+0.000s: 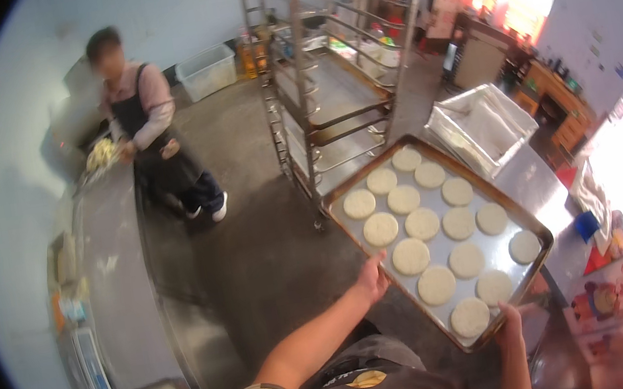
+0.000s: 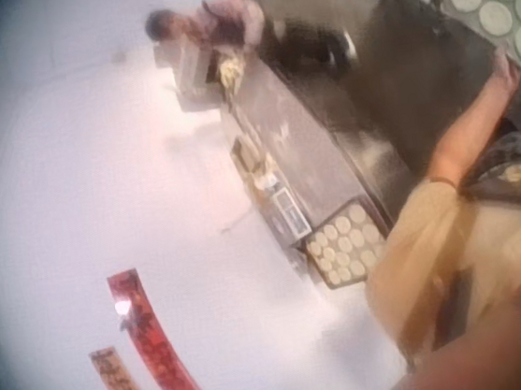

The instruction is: The person arranges round dough pieces on baking trays, brushes them with a yellow liquid using a ladle, and places the trays into a commercial oven. The person sets a timer and closes the oven door.

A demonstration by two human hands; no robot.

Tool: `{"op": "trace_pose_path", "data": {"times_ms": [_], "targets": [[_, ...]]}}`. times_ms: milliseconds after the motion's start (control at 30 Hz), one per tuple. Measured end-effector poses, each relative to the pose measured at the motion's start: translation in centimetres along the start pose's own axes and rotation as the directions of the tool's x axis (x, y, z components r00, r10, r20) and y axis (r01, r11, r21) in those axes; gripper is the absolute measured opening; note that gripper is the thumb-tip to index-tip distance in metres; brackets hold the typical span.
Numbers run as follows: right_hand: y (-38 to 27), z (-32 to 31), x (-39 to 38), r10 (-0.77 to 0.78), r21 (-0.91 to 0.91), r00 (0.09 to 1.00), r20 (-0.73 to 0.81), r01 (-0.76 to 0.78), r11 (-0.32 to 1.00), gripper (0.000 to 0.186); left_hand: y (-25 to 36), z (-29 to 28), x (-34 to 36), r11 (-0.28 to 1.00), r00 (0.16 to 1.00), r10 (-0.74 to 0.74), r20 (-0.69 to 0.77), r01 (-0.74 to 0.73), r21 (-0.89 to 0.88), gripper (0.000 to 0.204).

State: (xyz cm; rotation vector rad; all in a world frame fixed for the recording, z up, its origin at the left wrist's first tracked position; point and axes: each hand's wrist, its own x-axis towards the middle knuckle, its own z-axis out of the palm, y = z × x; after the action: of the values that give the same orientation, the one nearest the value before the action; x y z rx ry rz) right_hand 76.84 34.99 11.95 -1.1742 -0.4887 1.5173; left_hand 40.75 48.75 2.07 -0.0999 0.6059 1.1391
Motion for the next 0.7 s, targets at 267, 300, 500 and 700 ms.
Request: {"op": "trace_pose_path", "data": {"times_ms": [267, 300, 500, 700], "targets": [[3.8, 2.3, 2.1, 0.253, -0.3, 0.898, 0.361, -0.145, 0.943, 0.047, -5.4, -14.2, -21.1, 0.927, 0.951, 0.2, -0.234, -0.261, -0.268, 0.027], [5.2, 4.5, 3.2, 0.304, -0.325, 0.845, 0.439, -0.166, 0.931, 0.047, -5.6, -15.6, -24.1, 0.89, 0.926, 0.251, -0.282, -0.335, -0.308, 0.028], [17.0, 25.2, 6.6, 0.713, -0.742, 0.473, 0.518, -0.167, 0.649, 0.035, -7.3, -21.5, -40.9, 0.558, 0.757, 0.493, -0.429, -0.654, -0.512, 0.033], [33.9, 48.9, 0.0, 0.899, -0.911, 0.146, 0.412, 0.088, 0.403, 0.052, -9.1, -28.4, -48.9, 0.354, 0.1, 0.731, -0.675, -0.901, 0.25, 0.034]]}}
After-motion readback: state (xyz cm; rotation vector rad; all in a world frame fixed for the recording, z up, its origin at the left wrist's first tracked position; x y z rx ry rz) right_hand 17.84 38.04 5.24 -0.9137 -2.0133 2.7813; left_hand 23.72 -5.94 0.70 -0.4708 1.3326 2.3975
